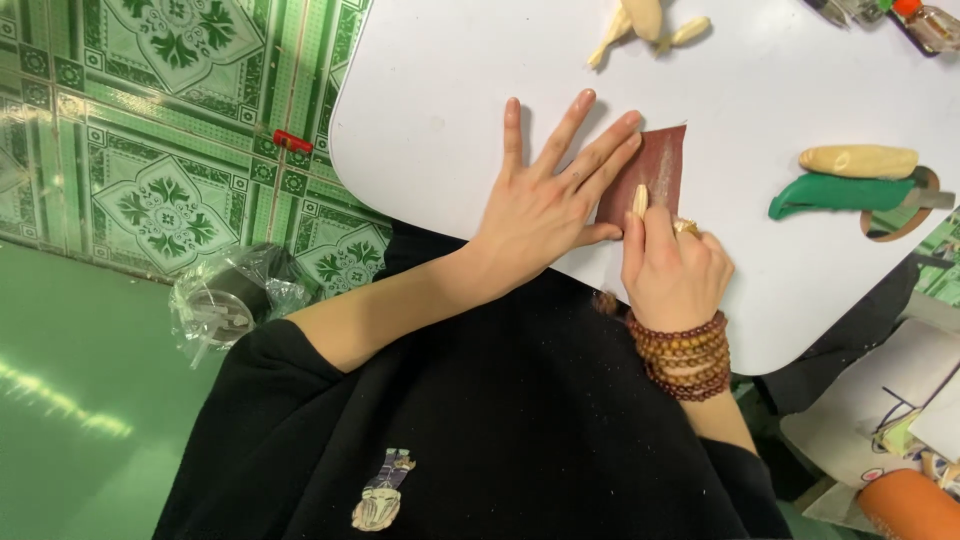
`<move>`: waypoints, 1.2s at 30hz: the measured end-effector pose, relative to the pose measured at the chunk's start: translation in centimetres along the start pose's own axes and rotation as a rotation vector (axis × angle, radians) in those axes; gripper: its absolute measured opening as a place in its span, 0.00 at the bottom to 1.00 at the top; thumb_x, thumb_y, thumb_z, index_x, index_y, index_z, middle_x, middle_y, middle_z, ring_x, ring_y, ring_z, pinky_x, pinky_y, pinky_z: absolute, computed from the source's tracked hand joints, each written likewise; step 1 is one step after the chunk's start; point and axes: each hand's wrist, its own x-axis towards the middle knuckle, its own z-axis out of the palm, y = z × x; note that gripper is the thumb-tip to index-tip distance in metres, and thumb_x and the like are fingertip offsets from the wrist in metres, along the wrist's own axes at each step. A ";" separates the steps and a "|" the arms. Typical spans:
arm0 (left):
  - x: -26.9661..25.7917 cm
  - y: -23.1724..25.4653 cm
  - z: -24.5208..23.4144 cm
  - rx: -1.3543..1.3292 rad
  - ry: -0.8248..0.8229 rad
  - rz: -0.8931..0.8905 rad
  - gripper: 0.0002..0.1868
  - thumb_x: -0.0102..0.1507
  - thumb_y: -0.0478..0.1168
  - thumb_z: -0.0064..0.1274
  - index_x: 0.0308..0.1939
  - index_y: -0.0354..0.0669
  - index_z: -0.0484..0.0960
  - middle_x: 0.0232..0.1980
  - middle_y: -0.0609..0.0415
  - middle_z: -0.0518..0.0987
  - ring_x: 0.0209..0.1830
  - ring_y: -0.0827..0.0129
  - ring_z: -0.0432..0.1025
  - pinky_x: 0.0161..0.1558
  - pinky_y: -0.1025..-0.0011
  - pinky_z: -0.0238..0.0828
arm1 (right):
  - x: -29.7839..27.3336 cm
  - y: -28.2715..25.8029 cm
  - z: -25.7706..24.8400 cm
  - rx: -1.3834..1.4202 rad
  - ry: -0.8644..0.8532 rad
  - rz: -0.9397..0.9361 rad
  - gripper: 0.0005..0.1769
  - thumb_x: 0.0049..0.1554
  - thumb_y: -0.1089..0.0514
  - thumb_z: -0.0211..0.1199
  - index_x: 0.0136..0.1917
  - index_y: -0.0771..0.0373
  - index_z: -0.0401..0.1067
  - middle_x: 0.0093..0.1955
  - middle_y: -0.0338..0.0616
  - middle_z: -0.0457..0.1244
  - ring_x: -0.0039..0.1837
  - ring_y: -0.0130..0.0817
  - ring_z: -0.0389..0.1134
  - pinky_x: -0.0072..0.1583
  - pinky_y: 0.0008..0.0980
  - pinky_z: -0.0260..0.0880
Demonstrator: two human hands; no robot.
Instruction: Sanding small wooden components by hand using sandpaper on a flat surface
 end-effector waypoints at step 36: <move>0.4 -0.3 -0.6 -0.023 -0.054 0.002 0.57 0.66 0.75 0.63 0.85 0.51 0.53 0.85 0.57 0.45 0.83 0.43 0.37 0.70 0.17 0.31 | 0.2 -0.4 -0.4 -0.016 -0.019 0.029 0.16 0.69 0.50 0.65 0.41 0.56 0.68 0.33 0.48 0.61 0.33 0.53 0.63 0.35 0.49 0.60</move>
